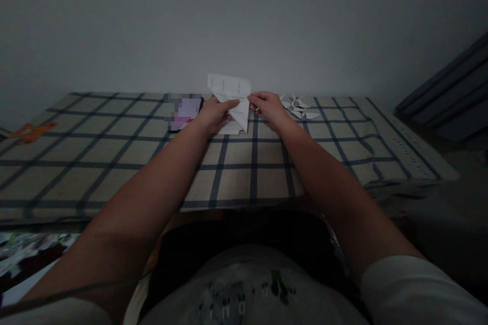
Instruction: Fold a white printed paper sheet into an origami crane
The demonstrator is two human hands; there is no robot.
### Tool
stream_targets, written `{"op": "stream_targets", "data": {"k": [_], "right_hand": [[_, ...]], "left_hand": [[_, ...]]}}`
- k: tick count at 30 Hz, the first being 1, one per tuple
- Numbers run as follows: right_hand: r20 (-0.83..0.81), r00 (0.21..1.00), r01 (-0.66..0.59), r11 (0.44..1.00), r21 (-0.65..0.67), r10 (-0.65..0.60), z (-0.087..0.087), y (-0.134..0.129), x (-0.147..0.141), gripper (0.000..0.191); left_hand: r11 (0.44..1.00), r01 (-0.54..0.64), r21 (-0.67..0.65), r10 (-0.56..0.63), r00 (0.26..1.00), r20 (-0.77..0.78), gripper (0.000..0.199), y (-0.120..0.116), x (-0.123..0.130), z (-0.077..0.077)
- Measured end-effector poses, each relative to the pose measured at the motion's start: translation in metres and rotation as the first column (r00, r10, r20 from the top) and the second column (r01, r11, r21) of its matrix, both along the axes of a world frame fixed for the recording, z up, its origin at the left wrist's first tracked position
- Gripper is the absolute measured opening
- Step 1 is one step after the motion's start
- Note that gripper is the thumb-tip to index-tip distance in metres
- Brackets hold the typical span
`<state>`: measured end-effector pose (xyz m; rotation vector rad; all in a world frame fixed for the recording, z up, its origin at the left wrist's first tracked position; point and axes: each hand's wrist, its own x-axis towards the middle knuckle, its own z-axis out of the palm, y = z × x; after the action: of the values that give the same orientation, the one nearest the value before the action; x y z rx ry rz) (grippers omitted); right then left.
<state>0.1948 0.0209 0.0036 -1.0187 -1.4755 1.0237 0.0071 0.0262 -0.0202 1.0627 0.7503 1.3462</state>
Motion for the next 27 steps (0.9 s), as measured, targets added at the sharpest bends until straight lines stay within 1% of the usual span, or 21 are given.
{"op": "stream_targets", "data": {"k": [4, 9, 13, 18, 23, 25, 27], "right_hand": [[0.012, 1.0, 0.006, 1.0, 0.014, -0.006, -0.001, 0.001, 0.0, 0.01], [0.001, 1.0, -0.003, 1.0, -0.001, 0.003, 0.001, 0.0, 0.0, 0.01], [0.008, 1.0, -0.014, 1.0, -0.003, 0.014, 0.001, -0.001, -0.001, 0.01], [0.038, 0.999, 0.026, 1.0, -0.004, -0.026, 0.005, -0.003, -0.002, 0.013], [0.022, 0.997, 0.074, 0.997, 0.014, -0.075, 0.005, 0.0, 0.0, 0.011], [0.014, 0.995, 0.095, 0.995, 0.02, -0.095, 0.004, 0.002, 0.001, 0.012], [0.012, 0.994, 0.108, 0.994, 0.021, -0.108, 0.003, 0.003, 0.002, 0.012]], "left_hand": [[1.0, -0.022, -0.02, 0.021, 1.0, -0.005, 0.028, -0.001, 0.001, 0.001], [1.0, -0.006, -0.007, 0.006, 1.0, 0.017, 0.03, -0.003, 0.001, 0.002], [0.999, -0.038, -0.013, 0.038, 0.999, 0.005, 0.028, -0.004, 0.001, 0.001], [0.998, -0.051, -0.037, 0.052, 0.999, 0.004, 0.024, -0.005, 0.003, 0.005], [0.996, -0.07, -0.057, 0.071, 0.997, 0.01, 0.01, -0.003, -0.003, 0.009], [0.996, -0.075, -0.048, 0.076, 0.997, 0.015, 0.01, 0.0, -0.006, 0.008], [0.997, -0.073, -0.038, 0.073, 0.997, 0.012, 0.015, 0.003, -0.008, 0.006]]}}
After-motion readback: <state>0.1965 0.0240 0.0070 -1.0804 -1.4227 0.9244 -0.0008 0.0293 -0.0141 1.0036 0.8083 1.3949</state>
